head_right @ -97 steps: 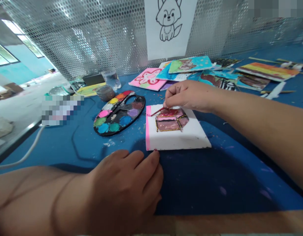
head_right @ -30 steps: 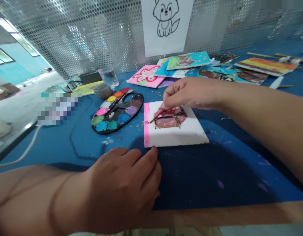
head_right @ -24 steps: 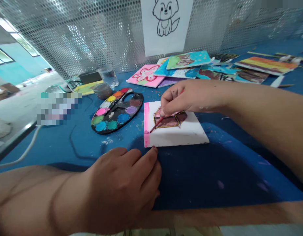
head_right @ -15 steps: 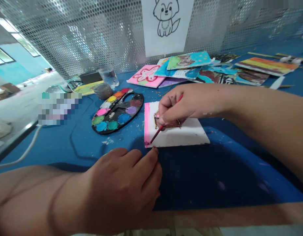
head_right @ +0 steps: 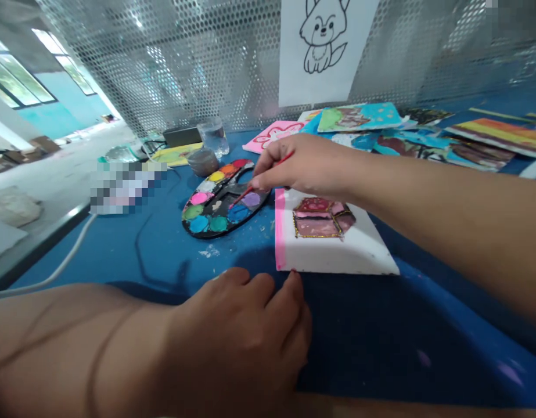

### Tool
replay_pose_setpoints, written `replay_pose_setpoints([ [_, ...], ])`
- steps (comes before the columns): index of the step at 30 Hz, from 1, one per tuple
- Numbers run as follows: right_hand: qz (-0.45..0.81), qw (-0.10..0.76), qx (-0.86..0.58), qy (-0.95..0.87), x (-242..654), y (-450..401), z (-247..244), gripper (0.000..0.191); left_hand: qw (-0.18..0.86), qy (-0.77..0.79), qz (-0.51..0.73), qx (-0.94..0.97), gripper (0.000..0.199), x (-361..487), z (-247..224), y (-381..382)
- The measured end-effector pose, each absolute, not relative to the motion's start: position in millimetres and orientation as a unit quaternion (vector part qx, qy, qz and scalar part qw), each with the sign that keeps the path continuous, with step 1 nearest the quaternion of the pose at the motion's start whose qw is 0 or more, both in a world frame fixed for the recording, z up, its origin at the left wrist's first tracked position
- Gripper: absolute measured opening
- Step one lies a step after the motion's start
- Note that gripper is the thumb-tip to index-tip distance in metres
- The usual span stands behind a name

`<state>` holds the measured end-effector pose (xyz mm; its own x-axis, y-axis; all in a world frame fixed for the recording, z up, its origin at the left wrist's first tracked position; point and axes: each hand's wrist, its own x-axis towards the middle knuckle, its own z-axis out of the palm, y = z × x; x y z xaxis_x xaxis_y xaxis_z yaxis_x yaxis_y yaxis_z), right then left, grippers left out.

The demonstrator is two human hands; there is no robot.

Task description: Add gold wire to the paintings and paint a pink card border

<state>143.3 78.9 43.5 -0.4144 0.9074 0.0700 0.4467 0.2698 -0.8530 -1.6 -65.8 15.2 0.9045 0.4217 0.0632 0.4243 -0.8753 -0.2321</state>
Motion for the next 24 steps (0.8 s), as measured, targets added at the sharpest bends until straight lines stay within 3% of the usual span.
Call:
replay_pose_setpoints([
  [3,0.429,0.285,-0.429,-0.742,110,90,50,0.013,0.102,-0.225,0.033,-0.968,0.034,2,19,-66],
  [9,0.362,0.285,-0.408,-0.788,62,113,53,0.010,0.090,-0.259,0.062,-0.960,0.031,8,18,-66],
  [16,0.311,0.219,-0.440,-0.814,54,112,58,0.008,-0.020,-0.322,0.130,-0.938,0.036,13,19,-63],
  [24,0.294,0.226,-0.428,-0.824,49,113,59,0.009,0.018,-0.278,0.100,-0.955,0.032,9,21,-65],
])
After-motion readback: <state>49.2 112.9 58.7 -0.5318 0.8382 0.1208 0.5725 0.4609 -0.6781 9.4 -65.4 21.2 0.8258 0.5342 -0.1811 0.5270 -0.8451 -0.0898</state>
